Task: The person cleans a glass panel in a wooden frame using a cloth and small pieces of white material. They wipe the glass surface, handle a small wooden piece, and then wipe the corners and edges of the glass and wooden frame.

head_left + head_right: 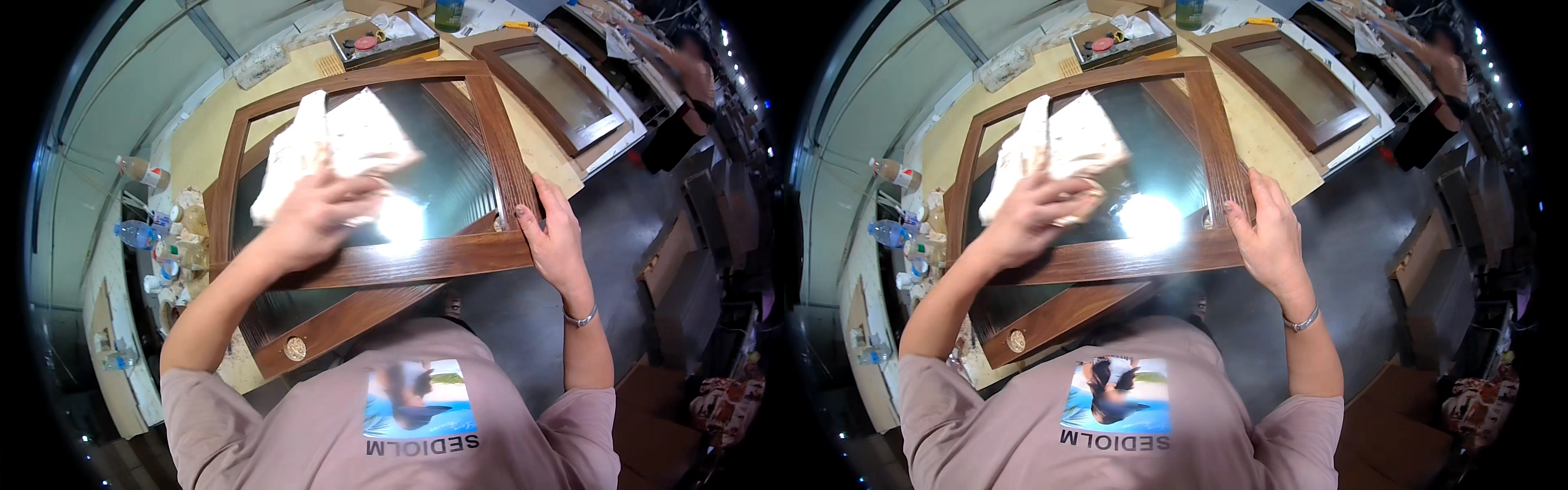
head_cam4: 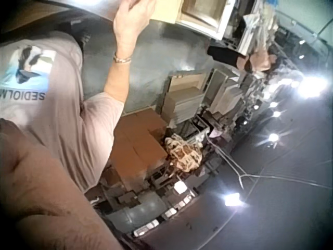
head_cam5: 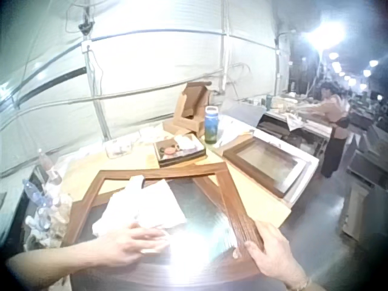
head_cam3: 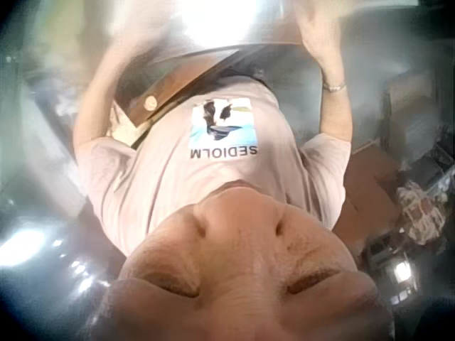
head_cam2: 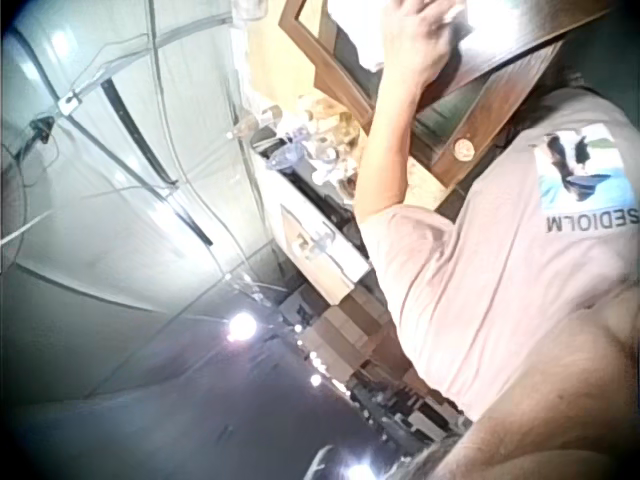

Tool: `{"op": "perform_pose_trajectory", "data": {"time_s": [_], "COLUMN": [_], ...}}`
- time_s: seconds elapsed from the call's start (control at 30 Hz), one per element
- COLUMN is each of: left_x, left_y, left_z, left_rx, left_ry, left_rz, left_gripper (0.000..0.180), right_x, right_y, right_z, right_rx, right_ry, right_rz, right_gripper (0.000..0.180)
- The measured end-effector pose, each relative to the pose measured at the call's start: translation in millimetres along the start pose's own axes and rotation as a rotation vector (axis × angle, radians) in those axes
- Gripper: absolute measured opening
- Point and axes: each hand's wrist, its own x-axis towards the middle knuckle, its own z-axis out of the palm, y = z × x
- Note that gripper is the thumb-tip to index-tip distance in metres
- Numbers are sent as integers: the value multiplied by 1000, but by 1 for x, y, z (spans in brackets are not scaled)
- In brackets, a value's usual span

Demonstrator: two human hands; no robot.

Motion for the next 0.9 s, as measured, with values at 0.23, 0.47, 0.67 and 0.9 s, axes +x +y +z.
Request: {"op": "perform_pose_trajectory", "data": {"time_s": [0.23,0.47,0.67,0.9], "left_x": [51,-57,55,87], "left_y": [59,-25,2,-55], "left_z": [18,-39,-12,-3], "left_rx": [-130,-2,-450,69], "left_ry": [22,125,311,339], "left_rz": [142,-470,-209,-327], "left_gripper": [36,26,28,29], "right_x": [-3,-3,-9,-22], "right_y": [2,-5,-20,-1], "right_z": [4,0,-15,10], "right_rx": [25,18,33,163], "right_ry": [40,76,-42,85], "right_rz": [12,-26,-468,-469], "right_gripper": [57,55,41,25]}}
